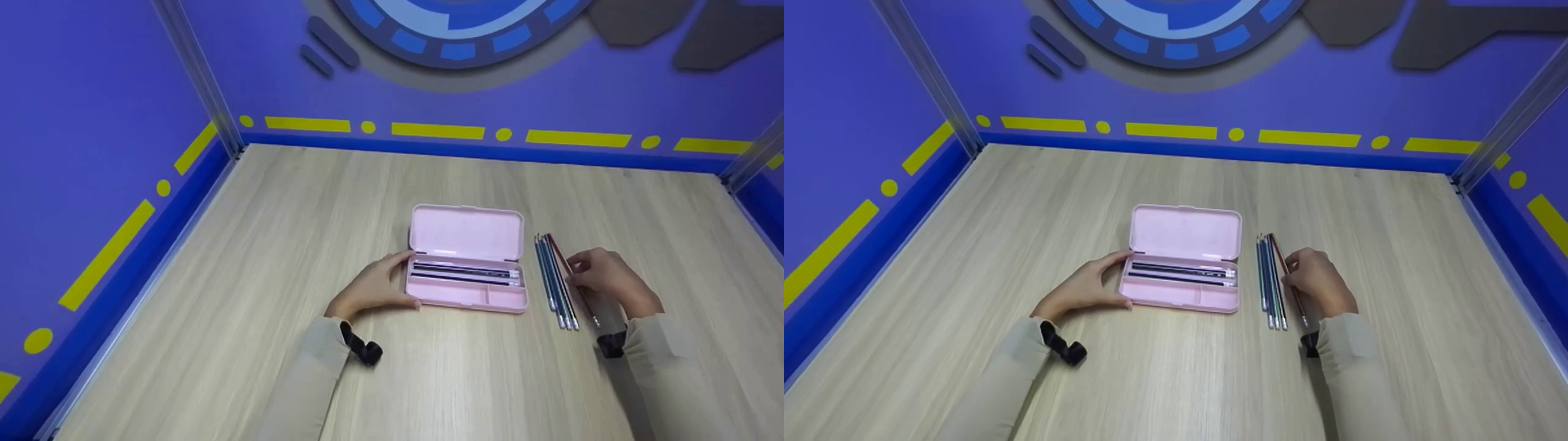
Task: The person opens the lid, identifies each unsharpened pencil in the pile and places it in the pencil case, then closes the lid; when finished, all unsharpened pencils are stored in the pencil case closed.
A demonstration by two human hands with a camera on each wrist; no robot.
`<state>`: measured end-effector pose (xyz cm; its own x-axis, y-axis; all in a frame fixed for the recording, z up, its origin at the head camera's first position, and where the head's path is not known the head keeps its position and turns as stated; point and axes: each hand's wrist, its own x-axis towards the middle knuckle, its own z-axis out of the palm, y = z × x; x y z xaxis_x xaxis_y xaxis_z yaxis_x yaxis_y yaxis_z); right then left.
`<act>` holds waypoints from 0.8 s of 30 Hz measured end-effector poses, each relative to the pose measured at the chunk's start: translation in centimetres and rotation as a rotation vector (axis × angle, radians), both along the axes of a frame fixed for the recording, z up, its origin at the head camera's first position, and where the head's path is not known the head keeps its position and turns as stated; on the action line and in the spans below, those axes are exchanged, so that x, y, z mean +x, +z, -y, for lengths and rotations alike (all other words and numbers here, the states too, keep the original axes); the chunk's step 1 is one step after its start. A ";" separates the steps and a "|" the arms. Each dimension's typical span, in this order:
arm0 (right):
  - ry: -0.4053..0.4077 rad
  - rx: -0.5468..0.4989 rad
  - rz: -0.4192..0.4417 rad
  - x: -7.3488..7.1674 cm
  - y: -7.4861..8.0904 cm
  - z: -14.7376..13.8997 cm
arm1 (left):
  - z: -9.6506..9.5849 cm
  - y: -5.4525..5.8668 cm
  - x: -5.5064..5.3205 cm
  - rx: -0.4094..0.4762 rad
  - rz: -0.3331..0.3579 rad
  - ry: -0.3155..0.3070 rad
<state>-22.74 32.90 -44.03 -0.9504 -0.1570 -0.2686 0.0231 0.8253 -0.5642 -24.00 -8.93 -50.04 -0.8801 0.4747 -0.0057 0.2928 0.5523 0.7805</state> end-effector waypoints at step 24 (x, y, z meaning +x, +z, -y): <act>-0.063 -0.092 -0.126 0.0 1.5 0.9 | 0.0 0.0 0.0 0.002 0.004 0.002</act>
<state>-22.71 31.96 -42.54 -0.9843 -0.1150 -0.1342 -0.0026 0.7689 -0.6393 -24.04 -8.89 -50.03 -0.8808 0.4734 -0.0087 0.2886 0.5515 0.7827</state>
